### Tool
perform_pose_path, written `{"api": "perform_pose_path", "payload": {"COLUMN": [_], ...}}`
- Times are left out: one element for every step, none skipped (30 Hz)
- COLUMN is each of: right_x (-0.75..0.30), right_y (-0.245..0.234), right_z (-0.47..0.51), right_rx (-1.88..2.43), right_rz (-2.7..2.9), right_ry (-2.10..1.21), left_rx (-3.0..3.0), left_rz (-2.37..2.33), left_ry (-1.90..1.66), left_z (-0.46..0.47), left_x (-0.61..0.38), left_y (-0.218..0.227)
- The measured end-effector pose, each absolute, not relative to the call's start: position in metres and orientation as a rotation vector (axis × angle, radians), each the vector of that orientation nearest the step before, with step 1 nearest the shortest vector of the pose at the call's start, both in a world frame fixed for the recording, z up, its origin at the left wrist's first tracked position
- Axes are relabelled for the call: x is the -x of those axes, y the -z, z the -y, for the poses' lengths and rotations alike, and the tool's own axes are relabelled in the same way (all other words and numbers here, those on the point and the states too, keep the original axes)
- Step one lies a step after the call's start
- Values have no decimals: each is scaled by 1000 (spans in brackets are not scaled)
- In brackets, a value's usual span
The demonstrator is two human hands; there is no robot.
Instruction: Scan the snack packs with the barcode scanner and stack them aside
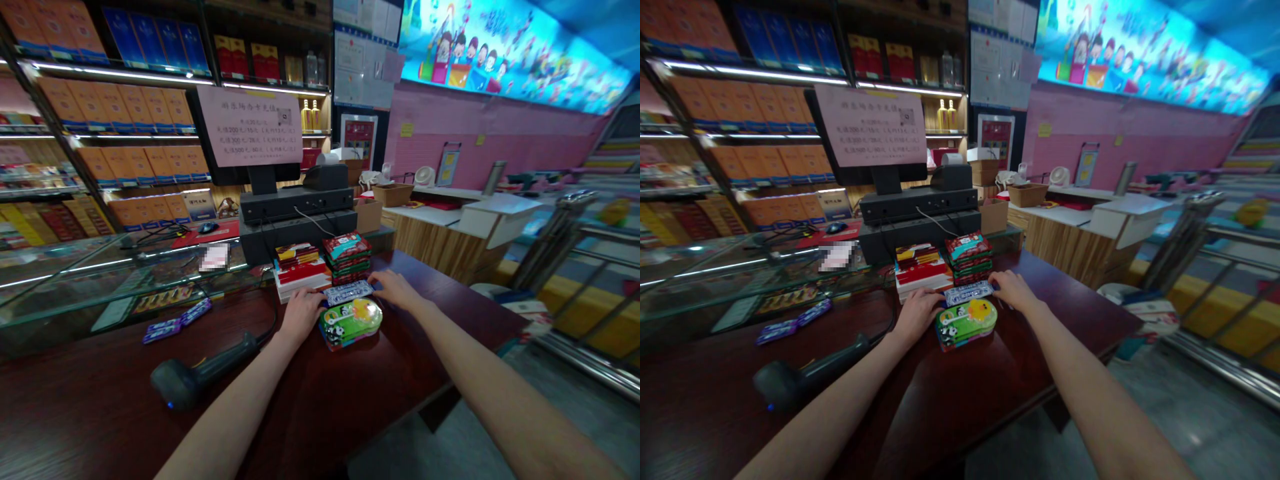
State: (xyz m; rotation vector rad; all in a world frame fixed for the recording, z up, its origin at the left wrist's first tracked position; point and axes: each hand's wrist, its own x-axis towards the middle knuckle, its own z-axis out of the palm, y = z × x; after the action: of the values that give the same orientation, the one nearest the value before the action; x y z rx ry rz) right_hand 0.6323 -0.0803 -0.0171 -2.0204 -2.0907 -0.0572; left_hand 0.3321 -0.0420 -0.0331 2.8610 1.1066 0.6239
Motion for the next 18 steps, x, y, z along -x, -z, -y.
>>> {"api": "perform_pose_path", "payload": {"right_x": [-633,-634,-635,-635,-636,-636,-637,-637,-638,-639,-639,-640,-641,-642,-643,-643,-644,-644], "right_y": [18,19,20,21,23,24,25,26,27,28,28,29,29,29,29,30,30,30], "right_z": [80,79,78,77,76,76,75,74,73,73,72,72,72,72,71,71,71,71], "right_rx": [2018,2014,2012,2011,2011,2012,2013,2015,2016,2017,2017,2018,2020,2022,2026,2030,2035,2040], "right_rz": [2094,2098,2101,2103,2105,2107,2106,2106,2106,2106,2107,2108,2110,2111,2111,2111,2110,2109], "right_ry": [59,62,64,65,66,66,67,67,66,64,62,58,54,50,48,47,47,48], "left_rx": [-2862,-2864,-2867,-2870,-2873,-2876,-2880,-2883,-2887,-2892,-2898,-2904,-2910,-2915,-2919,-2921,-2923,-2922], "left_rz": [-1103,-1100,-1098,-1097,-1098,-1099,-1100,-1101,-1101,-1101,-1100,-1099,-1097,-1098,-1101,-1107,-1115,-1124], "left_ry": [-626,-630,-634,-639,-644,-648,-651,-655,-658,-659,-660,-661,-662,-665,-669,-675,-680,-683], "left_z": [42,41,41,40,40,39,39,38,38,38,38,37,37,37,37,37,37,37], "left_x": [-333,-334,-334,-335,-335,-335,-336,-336,-336,-336,-336,-336,-336,-336,-336,-337,-337,-337], "left_y": [34,34,35,35,36,37,38,39,40,41,42,42,42,43,43,42,42,42]}}
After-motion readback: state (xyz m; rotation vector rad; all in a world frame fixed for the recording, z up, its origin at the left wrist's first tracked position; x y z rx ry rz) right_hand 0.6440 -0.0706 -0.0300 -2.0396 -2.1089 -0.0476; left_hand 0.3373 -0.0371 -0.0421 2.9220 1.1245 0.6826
